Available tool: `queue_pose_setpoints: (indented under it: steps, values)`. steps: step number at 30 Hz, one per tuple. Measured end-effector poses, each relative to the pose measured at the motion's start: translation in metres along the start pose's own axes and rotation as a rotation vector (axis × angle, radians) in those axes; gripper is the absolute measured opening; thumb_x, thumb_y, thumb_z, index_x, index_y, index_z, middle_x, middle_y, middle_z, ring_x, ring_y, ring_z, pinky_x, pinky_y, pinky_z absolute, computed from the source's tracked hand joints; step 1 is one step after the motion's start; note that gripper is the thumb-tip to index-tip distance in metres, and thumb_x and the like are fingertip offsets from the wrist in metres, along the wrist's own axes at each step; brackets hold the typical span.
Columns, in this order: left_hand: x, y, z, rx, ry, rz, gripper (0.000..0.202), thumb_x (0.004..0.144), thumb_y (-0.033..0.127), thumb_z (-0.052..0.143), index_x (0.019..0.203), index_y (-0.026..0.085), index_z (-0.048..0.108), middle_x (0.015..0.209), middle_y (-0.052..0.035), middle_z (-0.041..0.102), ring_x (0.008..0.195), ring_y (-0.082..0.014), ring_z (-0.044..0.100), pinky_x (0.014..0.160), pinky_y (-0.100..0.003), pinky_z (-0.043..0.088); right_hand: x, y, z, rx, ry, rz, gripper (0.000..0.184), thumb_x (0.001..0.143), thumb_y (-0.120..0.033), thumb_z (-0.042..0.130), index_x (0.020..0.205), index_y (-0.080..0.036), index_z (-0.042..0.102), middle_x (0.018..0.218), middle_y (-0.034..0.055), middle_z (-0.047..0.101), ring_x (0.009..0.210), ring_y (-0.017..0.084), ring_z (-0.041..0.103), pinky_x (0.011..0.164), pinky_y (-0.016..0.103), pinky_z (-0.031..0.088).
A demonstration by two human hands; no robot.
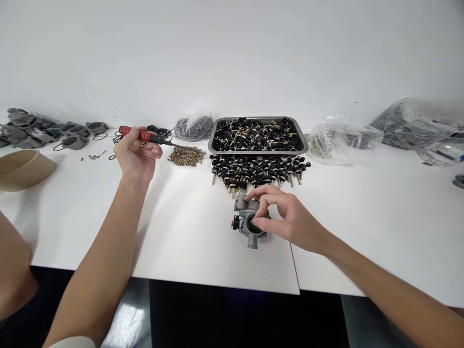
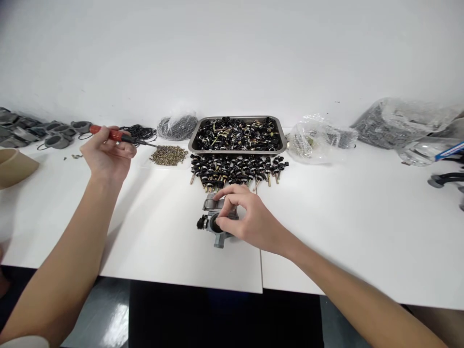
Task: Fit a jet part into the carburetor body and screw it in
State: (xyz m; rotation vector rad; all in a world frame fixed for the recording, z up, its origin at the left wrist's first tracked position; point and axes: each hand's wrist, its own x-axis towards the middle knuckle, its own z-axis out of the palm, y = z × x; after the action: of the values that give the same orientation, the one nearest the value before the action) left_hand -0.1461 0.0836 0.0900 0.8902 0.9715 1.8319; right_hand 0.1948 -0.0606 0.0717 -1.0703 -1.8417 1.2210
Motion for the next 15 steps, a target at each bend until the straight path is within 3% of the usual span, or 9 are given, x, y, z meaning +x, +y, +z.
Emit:
queue_pose_setpoints:
  steps: [6,10,15]
  values:
    - [-0.001,0.002,0.001,0.006,0.013,-0.004,0.029,0.099,0.023,0.042,0.078,0.015,0.061,0.069,-0.0018,0.067,0.046,-0.0093,0.050,0.046,-0.028,0.028,0.001,-0.003,-0.005,-0.100,-0.065,-0.059,0.007,0.085,-0.018,0.067,0.087,-0.024,0.064,0.121,0.0039,0.062,0.109,0.021,0.057,0.095,0.038,0.044]
    - [-0.003,0.002,0.003,0.012,0.004,0.016,0.031,0.099,0.024,0.045,0.075,0.018,0.063,0.071,-0.0030,0.067,0.044,-0.0099,0.050,0.042,-0.029,0.030,0.004,-0.001,-0.010,-0.099,-0.089,-0.066,0.032,0.083,-0.010,0.065,0.110,-0.028,0.063,0.117,0.0028,0.062,0.097,0.017,0.057,0.089,0.034,0.046]
    - [-0.026,0.003,0.026,-0.019,-0.102,-0.013,0.025,0.095,0.030,0.054,0.074,0.019,0.063,0.072,-0.0044,0.068,0.039,-0.0103,0.051,0.038,-0.027,0.035,0.009,0.006,-0.011,-0.075,-0.030,-0.065,0.023,0.091,-0.032,0.068,0.113,-0.027,0.067,0.117,0.0048,0.064,0.097,0.018,0.058,0.086,0.035,0.047]
